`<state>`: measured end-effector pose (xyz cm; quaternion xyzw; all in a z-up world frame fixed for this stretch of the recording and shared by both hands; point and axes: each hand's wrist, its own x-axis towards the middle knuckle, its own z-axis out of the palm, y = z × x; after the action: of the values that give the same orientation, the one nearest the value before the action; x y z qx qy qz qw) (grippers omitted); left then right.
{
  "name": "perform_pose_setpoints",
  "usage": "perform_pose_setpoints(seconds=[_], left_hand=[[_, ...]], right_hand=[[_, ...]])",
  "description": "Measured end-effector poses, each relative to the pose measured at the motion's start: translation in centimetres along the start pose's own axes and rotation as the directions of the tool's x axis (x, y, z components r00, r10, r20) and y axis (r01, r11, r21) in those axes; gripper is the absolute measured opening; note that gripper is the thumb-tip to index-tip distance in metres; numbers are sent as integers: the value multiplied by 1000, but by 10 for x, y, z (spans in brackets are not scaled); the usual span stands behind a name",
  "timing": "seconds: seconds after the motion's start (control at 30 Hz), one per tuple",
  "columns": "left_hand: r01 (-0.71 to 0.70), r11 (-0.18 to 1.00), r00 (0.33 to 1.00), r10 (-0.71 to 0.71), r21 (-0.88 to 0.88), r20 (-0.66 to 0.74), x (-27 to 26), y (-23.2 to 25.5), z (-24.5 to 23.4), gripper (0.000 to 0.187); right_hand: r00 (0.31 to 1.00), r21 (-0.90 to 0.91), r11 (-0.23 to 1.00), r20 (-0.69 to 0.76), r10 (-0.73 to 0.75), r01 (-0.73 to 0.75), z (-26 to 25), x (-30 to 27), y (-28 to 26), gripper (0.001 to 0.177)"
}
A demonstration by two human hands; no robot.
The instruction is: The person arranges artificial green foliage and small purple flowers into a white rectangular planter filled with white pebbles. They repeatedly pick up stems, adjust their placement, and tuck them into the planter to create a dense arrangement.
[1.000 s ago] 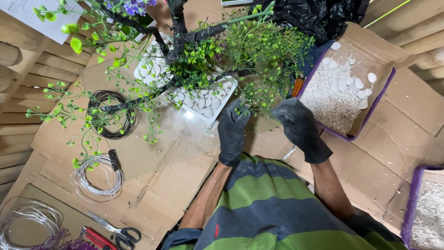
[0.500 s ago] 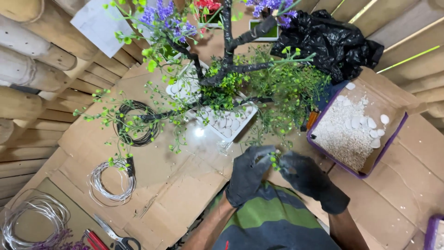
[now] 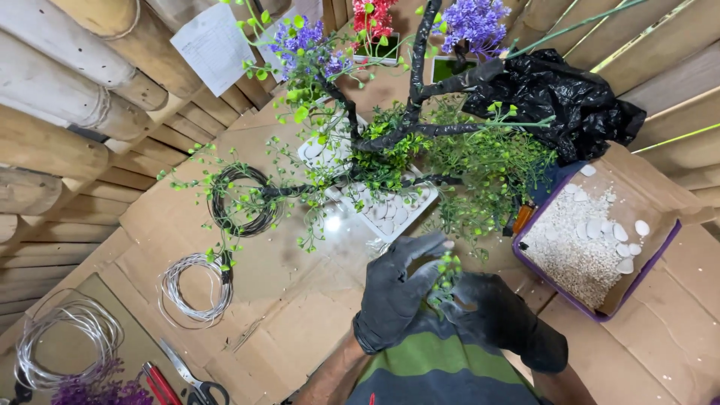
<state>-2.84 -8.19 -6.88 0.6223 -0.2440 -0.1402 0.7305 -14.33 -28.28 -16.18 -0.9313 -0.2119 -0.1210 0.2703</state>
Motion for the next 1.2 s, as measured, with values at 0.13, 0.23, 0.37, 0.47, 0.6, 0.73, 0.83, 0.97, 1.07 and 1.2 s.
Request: perform_pose_setpoints(seconds=[0.13, 0.23, 0.37, 0.47, 0.6, 0.73, 0.83, 0.97, 1.07, 1.2], left_hand=[[66, 984, 996, -53, 166, -78, 11, 9, -17, 55], [33, 982, 987, -2, 185, -161, 23, 14, -29, 57], [-6, 955, 953, 95, 296, -289, 46, 27, -47, 54], [-57, 962, 945, 137, 265, -295, 63, 29, -55, 54], [-48, 973, 951, 114, 228, -287, 72, 28, -66, 52], [-10, 983, 965, 57, 182, -255, 68, 43, -74, 49], [51, 996, 972, -32, 79, -232, 56, 26, -76, 45], [260, 938, 954, -287, -231, -92, 44, 31, -75, 43], [172, 962, 980, -188, -213, -59, 49, 3, -86, 51], [281, 920, 942, -319, -274, -103, 50, -13, -87, 52]], right_hand=[[923, 328, 863, 105, 371, -385, -9, 35, -8, 14], [912, 350, 848, 53, 408, -399, -11, 49, -7, 18], [841, 450, 759, -32, 540, -470, -20, 87, -14, 23], [680, 545, 617, -113, 724, -567, -27, 124, -20, 26], [687, 689, 505, -15, 726, -519, -58, 163, -31, 24], [719, 373, 733, -207, 663, -569, -49, 162, -29, 15], [863, -68, 924, -390, 322, -376, -1, 133, 2, 14], [961, -320, 944, -227, -159, 81, 11, 125, 36, 20], [978, -8, 979, -47, 202, -202, -6, 147, 12, 25], [957, 226, 935, -32, 287, -273, -23, 171, -1, 19]])
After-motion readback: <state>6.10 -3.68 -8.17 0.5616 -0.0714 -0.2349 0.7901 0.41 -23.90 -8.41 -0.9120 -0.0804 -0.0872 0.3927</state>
